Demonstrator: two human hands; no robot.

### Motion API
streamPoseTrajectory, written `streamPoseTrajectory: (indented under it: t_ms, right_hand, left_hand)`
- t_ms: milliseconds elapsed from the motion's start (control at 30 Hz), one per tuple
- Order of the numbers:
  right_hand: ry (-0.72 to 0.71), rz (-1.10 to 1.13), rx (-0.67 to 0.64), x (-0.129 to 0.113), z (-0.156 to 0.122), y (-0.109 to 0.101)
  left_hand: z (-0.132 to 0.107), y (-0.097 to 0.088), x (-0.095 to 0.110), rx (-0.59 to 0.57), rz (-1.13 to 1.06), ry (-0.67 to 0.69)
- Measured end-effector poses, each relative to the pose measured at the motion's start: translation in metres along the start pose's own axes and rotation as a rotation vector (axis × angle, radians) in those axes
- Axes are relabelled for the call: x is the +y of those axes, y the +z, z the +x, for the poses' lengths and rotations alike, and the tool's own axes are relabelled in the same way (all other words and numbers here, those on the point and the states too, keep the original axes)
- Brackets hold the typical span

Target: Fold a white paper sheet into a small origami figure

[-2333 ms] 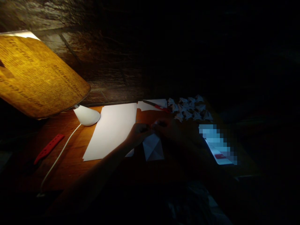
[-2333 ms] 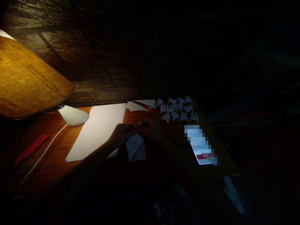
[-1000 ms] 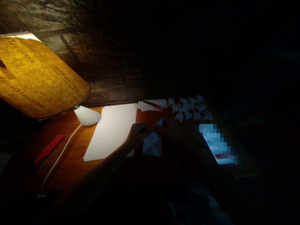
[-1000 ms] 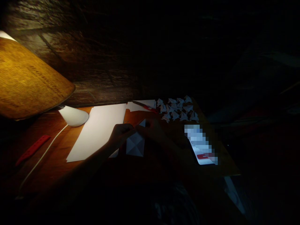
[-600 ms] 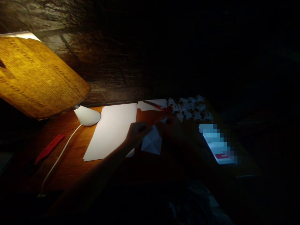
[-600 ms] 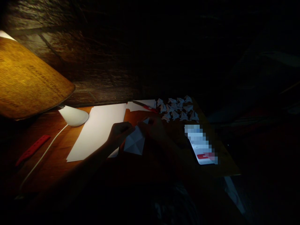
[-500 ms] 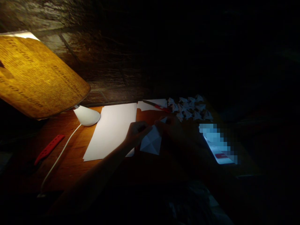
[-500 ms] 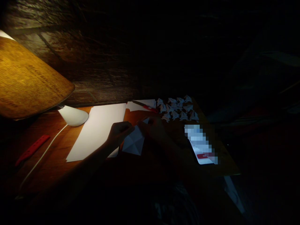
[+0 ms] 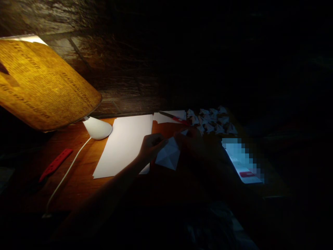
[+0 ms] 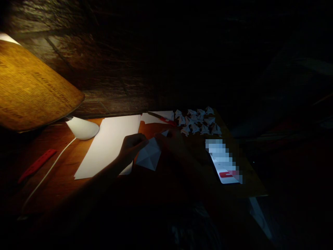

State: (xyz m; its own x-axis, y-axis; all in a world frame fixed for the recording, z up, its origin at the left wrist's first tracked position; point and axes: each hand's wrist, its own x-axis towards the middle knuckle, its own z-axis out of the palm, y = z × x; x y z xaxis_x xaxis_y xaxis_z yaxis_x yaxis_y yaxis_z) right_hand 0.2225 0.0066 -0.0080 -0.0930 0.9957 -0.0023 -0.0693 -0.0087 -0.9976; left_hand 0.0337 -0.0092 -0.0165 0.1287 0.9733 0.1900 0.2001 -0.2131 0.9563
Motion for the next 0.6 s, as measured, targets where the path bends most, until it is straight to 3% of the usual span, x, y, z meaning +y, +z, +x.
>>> streamPoseTrajectory:
  t_ms: [133,367,600]
  right_hand:
    - [-0.004,-0.088,-0.03,0.004,-0.001,0.002]
    - [-0.04,-0.152,-0.12,0.012,0.0,0.007]
    - [-0.077,-0.109,-0.038,0.003,0.003,-0.001]
  left_hand:
    - [0.001,0.003,0.0,-0.073,0.035,0.037]
    - [0.002,0.005,-0.006,-0.088,-0.017,-0.006]
    - [0.001,0.002,-0.002,0.045,-0.074,-0.089]
